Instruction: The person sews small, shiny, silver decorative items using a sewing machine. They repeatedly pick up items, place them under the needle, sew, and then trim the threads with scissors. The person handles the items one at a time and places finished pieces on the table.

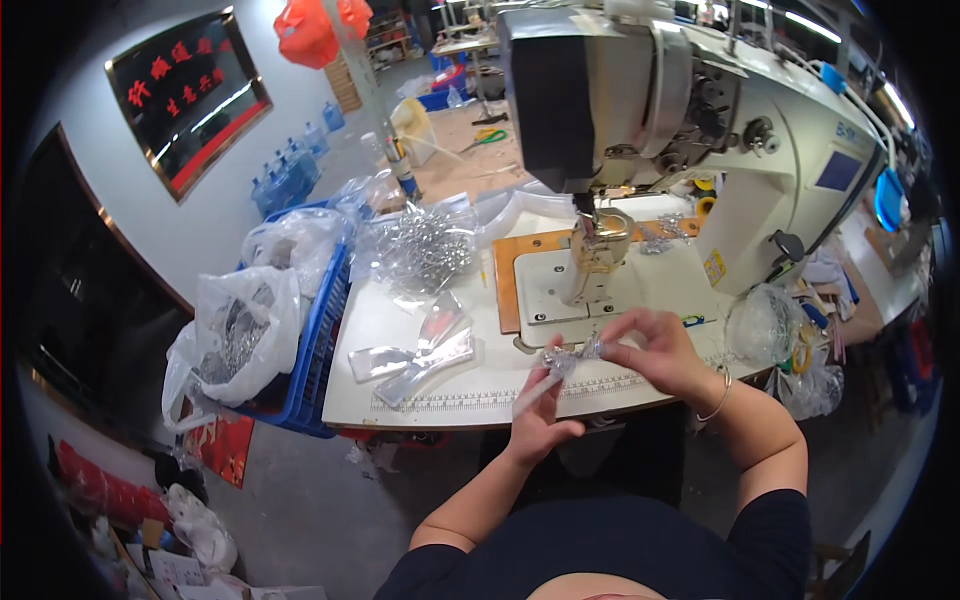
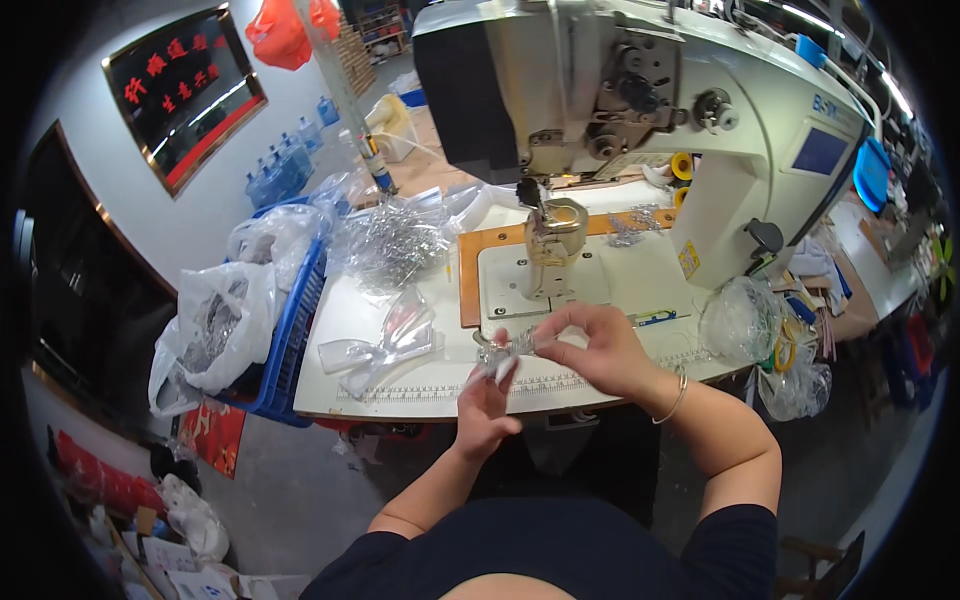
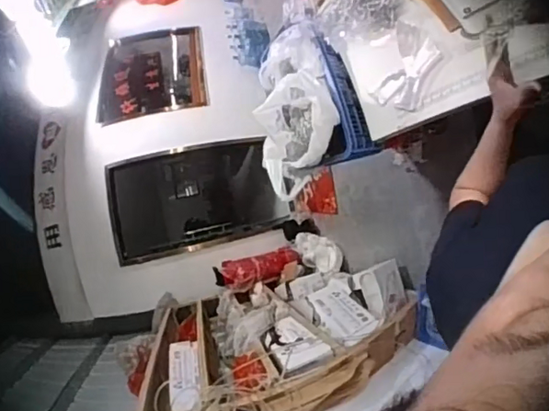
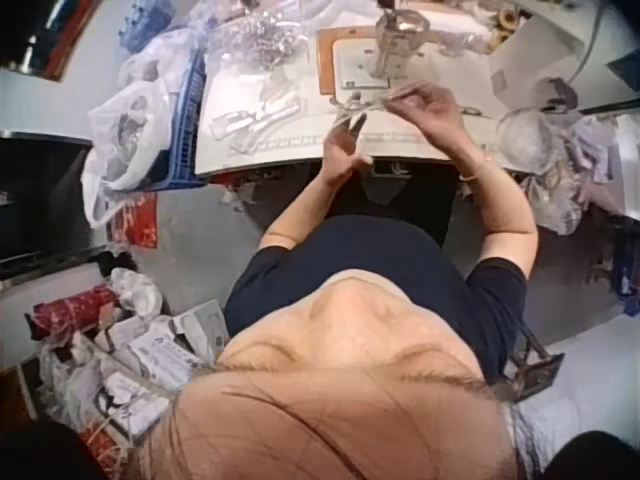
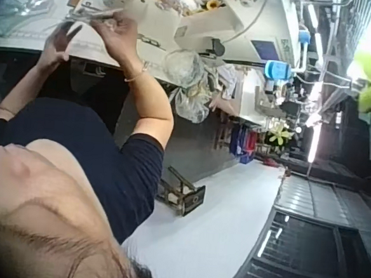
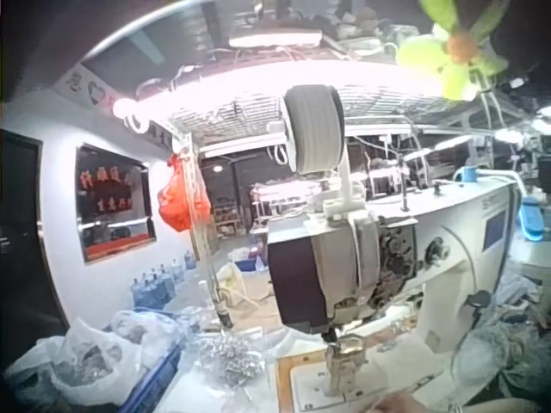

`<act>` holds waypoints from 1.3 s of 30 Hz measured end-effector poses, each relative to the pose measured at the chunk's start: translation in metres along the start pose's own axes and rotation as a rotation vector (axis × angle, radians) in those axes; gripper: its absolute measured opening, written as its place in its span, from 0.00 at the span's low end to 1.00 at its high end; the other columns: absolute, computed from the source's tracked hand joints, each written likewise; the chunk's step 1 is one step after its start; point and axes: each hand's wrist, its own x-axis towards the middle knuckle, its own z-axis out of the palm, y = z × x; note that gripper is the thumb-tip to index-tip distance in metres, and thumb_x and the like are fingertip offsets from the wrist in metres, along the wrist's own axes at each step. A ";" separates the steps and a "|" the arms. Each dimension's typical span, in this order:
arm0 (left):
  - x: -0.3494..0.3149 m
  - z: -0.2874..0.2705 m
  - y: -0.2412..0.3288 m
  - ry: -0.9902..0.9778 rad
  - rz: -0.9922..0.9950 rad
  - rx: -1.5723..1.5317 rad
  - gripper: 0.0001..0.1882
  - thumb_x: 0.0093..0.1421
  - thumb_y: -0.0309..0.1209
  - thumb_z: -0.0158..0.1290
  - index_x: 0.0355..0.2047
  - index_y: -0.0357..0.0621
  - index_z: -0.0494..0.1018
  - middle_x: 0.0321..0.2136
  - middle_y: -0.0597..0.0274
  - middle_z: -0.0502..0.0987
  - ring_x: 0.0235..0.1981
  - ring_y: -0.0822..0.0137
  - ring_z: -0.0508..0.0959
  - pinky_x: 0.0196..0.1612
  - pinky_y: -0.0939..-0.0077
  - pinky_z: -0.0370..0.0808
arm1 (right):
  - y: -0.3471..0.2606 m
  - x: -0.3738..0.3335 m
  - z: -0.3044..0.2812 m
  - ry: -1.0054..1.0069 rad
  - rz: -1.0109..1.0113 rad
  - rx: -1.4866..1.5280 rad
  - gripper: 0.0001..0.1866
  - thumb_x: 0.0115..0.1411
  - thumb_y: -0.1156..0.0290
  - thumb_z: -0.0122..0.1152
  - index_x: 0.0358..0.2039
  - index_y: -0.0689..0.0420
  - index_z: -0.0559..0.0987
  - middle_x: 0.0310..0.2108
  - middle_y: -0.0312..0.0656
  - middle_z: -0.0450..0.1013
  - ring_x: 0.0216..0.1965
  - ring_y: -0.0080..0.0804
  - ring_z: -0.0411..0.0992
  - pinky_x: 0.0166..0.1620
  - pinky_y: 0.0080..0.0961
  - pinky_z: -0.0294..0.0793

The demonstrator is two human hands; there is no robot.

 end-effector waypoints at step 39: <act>0.148 0.035 0.043 0.176 -0.254 0.021 0.19 0.55 0.20 0.55 0.45 0.35 0.60 0.38 0.54 0.71 0.35 0.66 0.76 0.39 0.73 0.79 | 0.011 0.072 -0.032 0.248 0.622 0.797 0.05 0.54 0.71 0.59 0.29 0.58 0.76 0.27 0.36 0.73 0.29 0.24 0.69 0.37 0.22 0.66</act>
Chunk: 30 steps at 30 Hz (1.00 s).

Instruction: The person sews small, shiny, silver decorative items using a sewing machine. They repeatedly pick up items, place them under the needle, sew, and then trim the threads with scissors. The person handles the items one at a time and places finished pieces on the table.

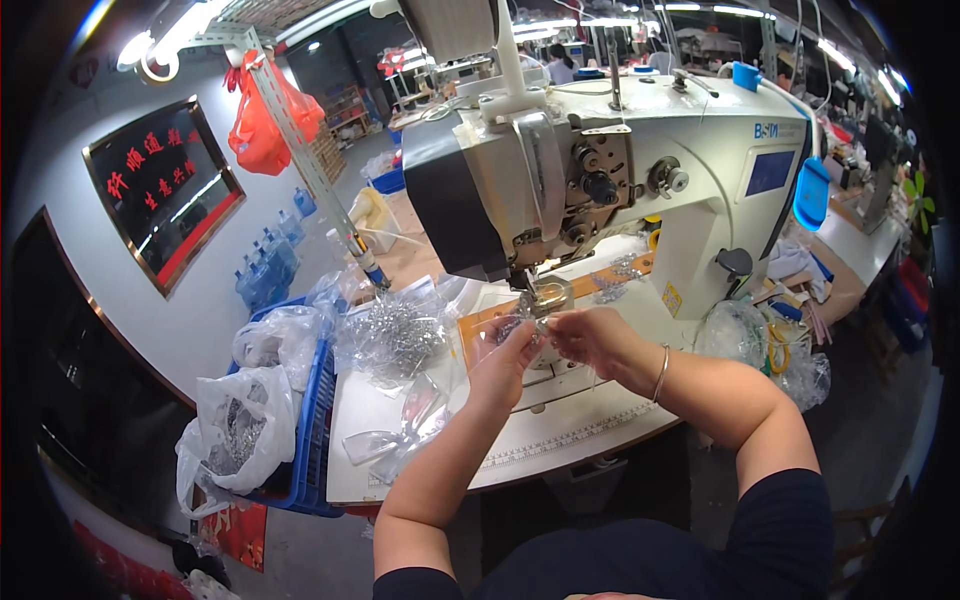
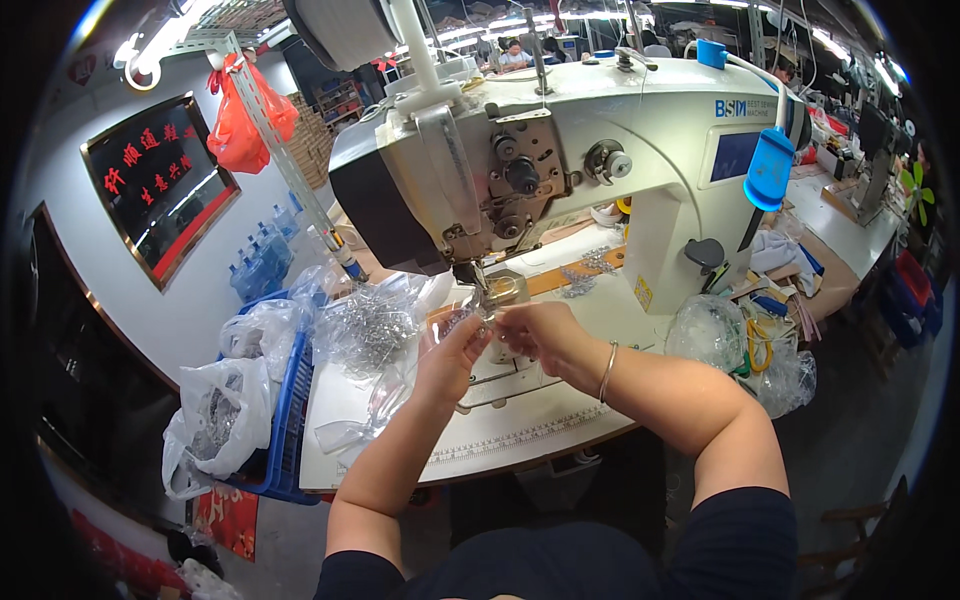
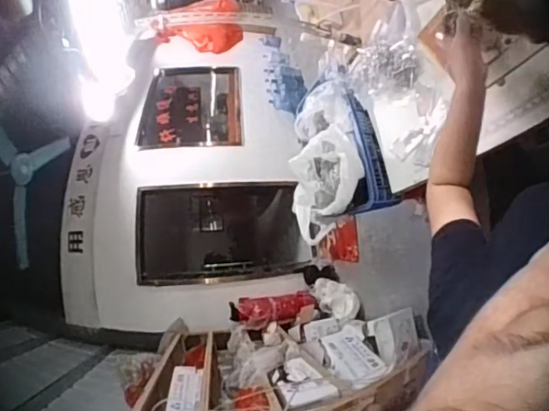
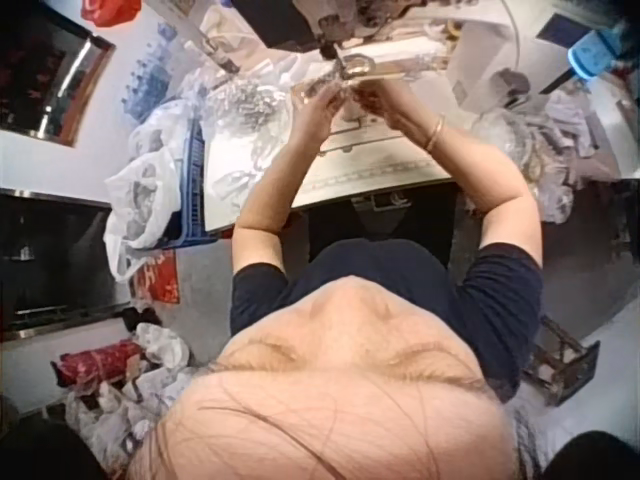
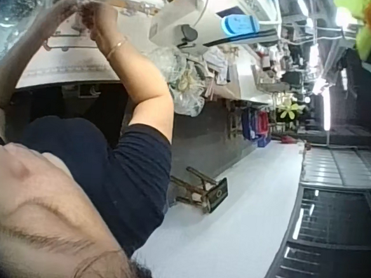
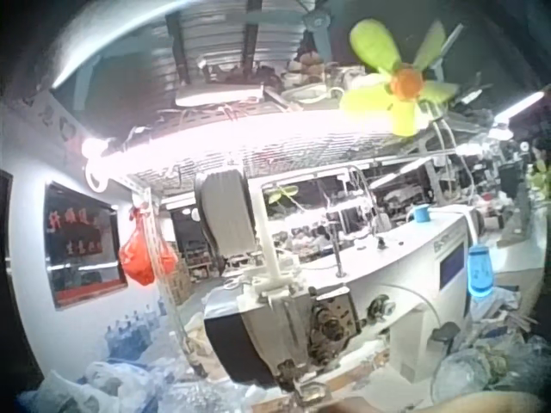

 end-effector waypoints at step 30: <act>-0.012 0.015 -0.016 0.059 -0.120 -0.272 0.11 0.58 0.24 0.52 0.41 0.38 0.66 0.38 0.58 0.73 0.40 0.66 0.74 0.46 0.75 0.77 | -0.002 0.004 -0.021 0.016 0.037 0.128 0.07 0.56 0.73 0.53 0.33 0.61 0.76 0.28 0.38 0.73 0.28 0.24 0.72 0.36 0.22 0.72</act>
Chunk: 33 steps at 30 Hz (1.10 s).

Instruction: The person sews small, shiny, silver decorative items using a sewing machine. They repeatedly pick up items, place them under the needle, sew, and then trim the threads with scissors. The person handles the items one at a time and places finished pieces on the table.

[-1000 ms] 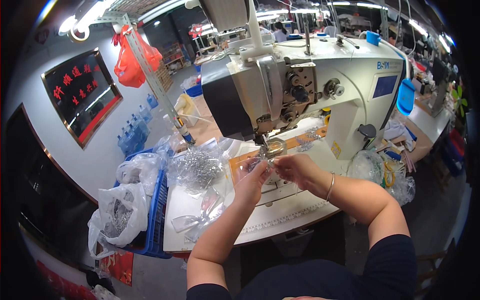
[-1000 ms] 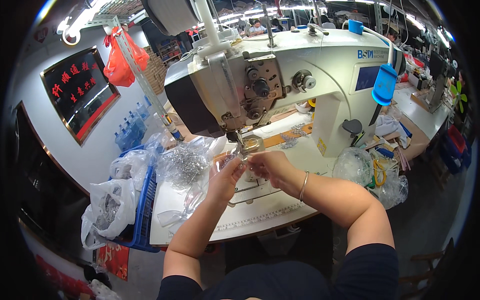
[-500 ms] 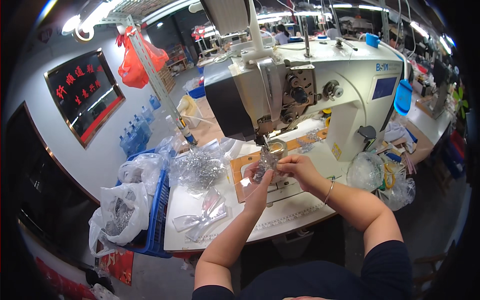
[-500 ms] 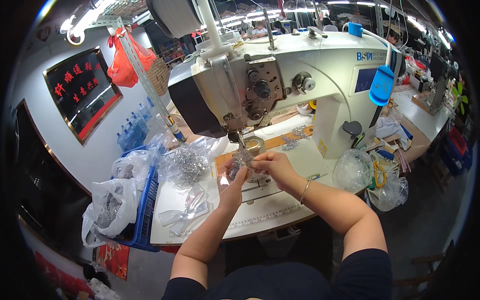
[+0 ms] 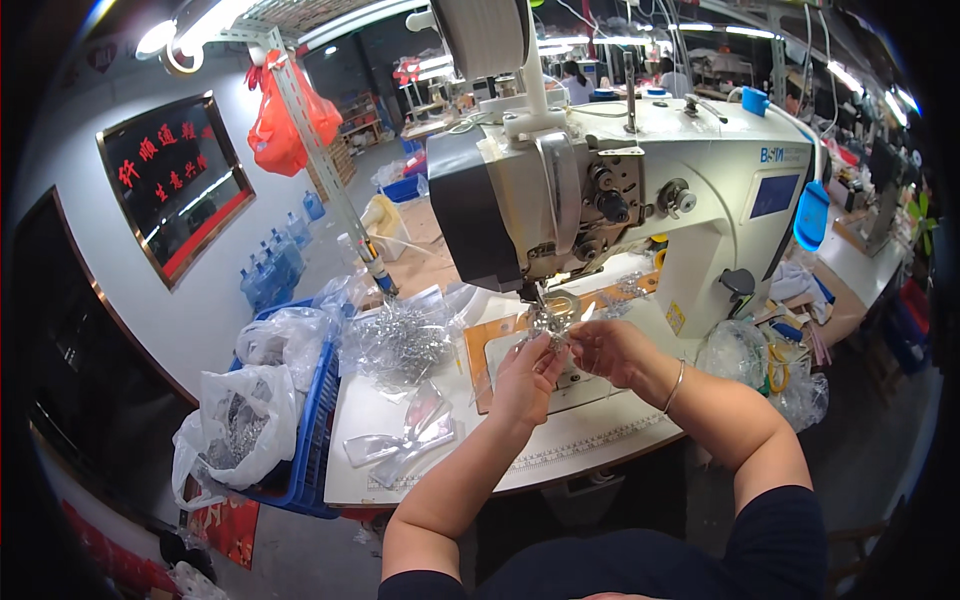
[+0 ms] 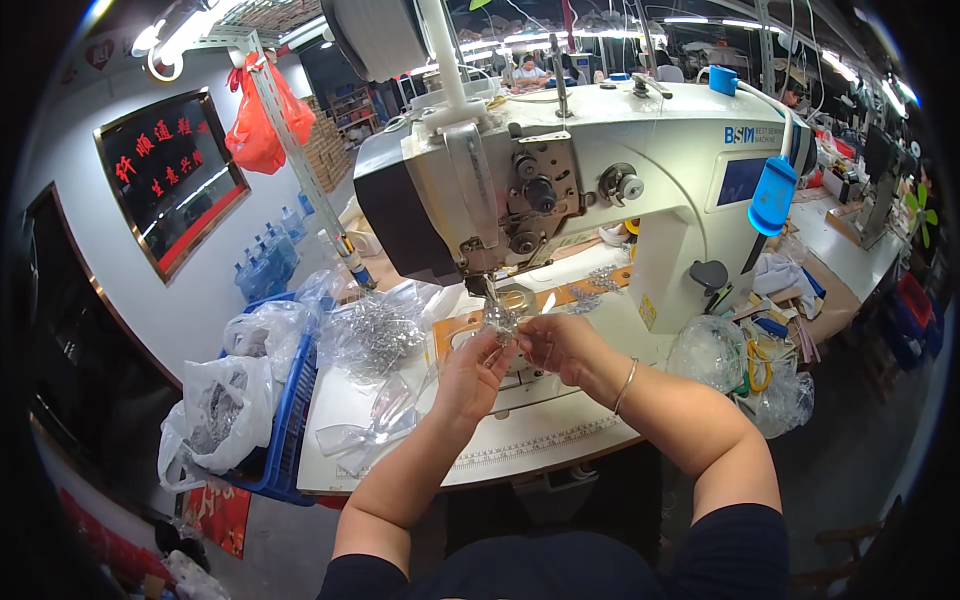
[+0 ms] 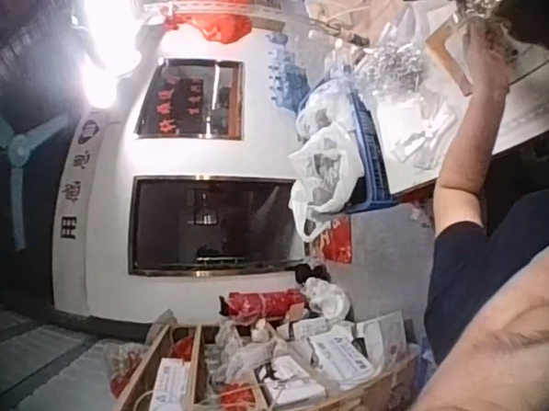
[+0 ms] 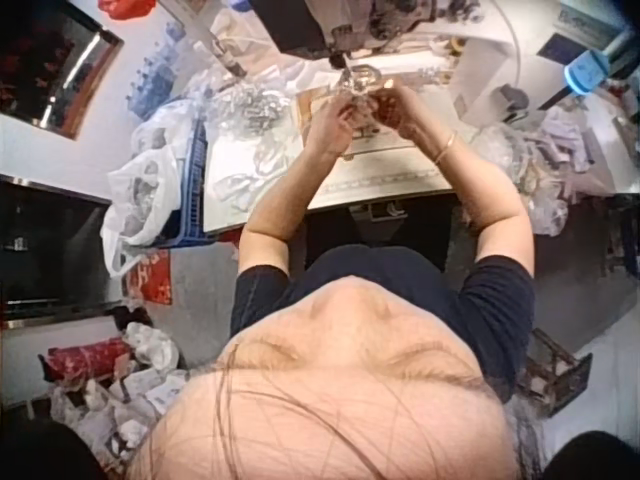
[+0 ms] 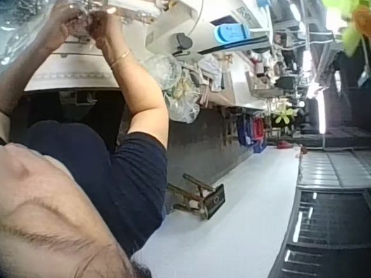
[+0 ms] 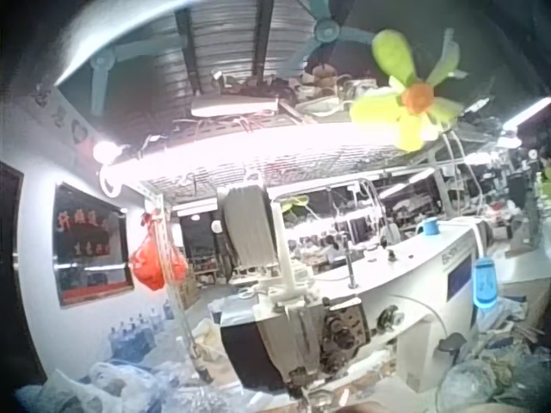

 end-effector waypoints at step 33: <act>0.012 -0.006 -0.009 -0.057 0.150 -0.251 0.09 0.58 0.21 0.52 0.40 0.38 0.68 0.36 0.58 0.73 0.38 0.66 0.75 0.45 0.78 0.77 | 0.005 0.014 0.020 -0.017 -0.034 0.165 0.07 0.54 0.72 0.57 0.31 0.62 0.74 0.26 0.38 0.72 0.24 0.22 0.73 0.30 0.15 0.77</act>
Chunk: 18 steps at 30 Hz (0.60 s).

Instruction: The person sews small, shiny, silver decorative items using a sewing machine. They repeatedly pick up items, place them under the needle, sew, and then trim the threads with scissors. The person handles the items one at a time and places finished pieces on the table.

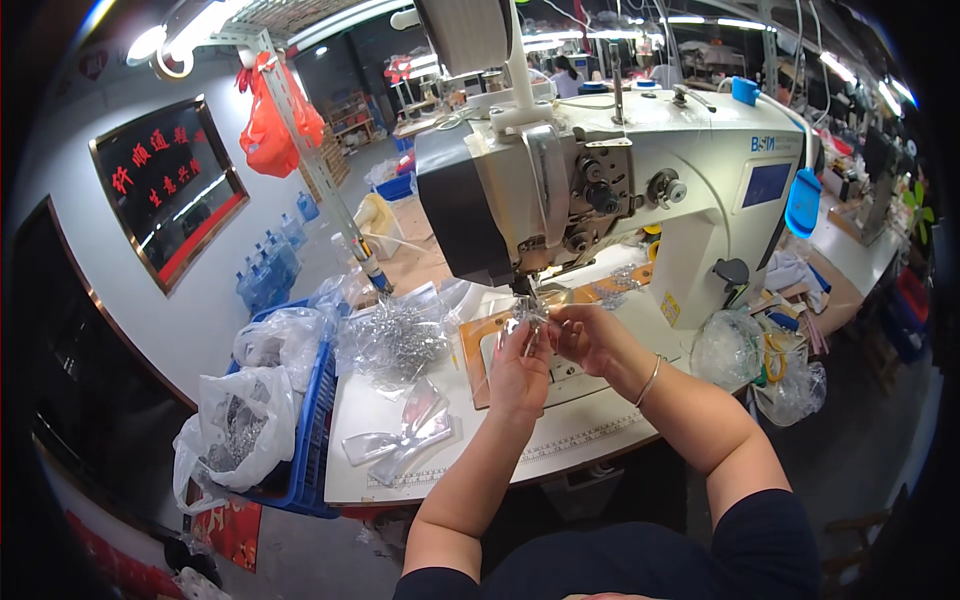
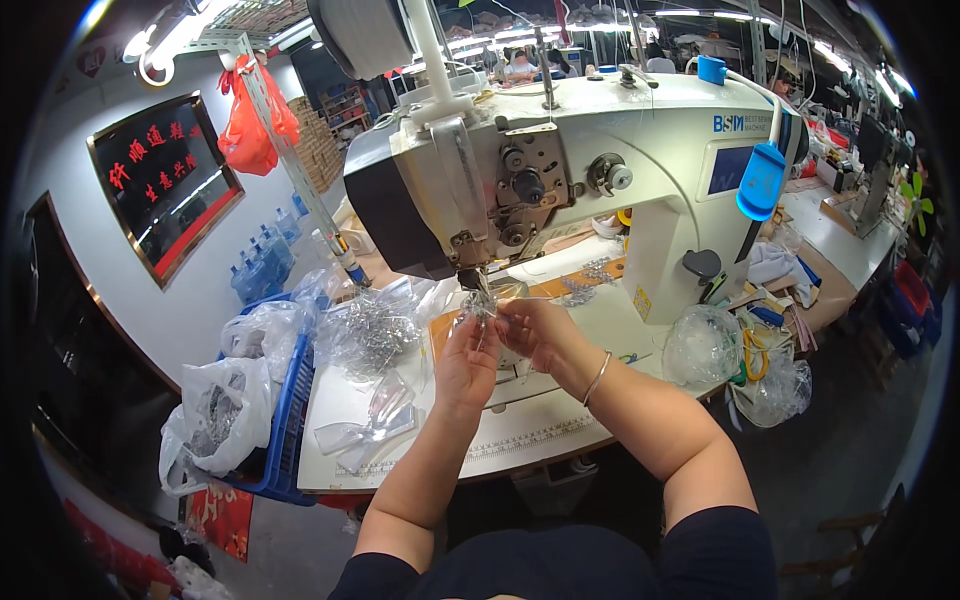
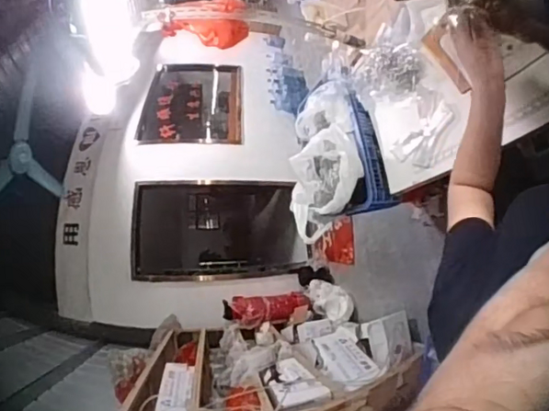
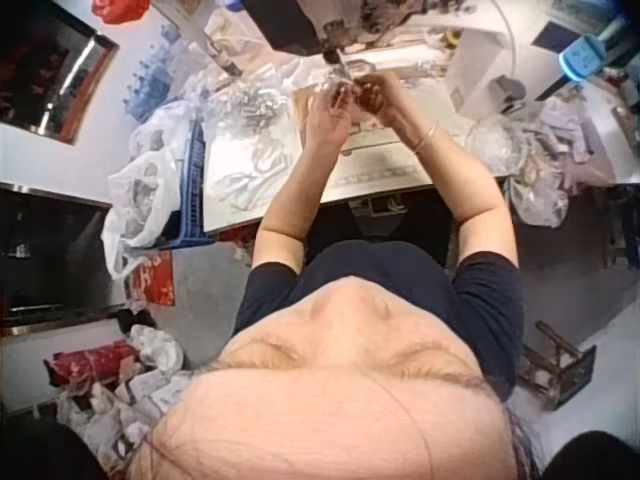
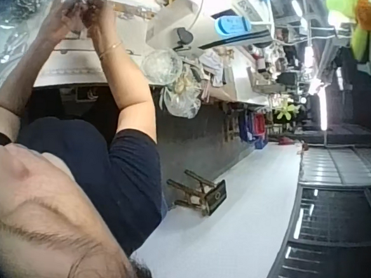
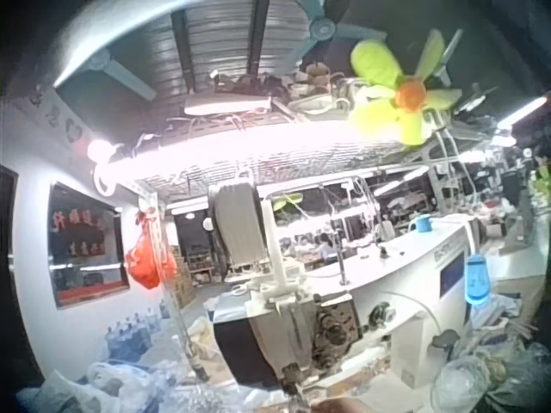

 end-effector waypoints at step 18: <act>0.021 0.002 0.016 0.063 0.103 0.481 0.12 0.54 0.21 0.56 0.38 0.40 0.67 0.33 0.61 0.74 0.34 0.69 0.76 0.40 0.76 0.78 | -0.015 0.016 0.002 0.127 -0.572 -0.773 0.05 0.47 0.73 0.62 0.22 0.62 0.80 0.17 0.40 0.74 0.20 0.24 0.72 0.26 0.20 0.70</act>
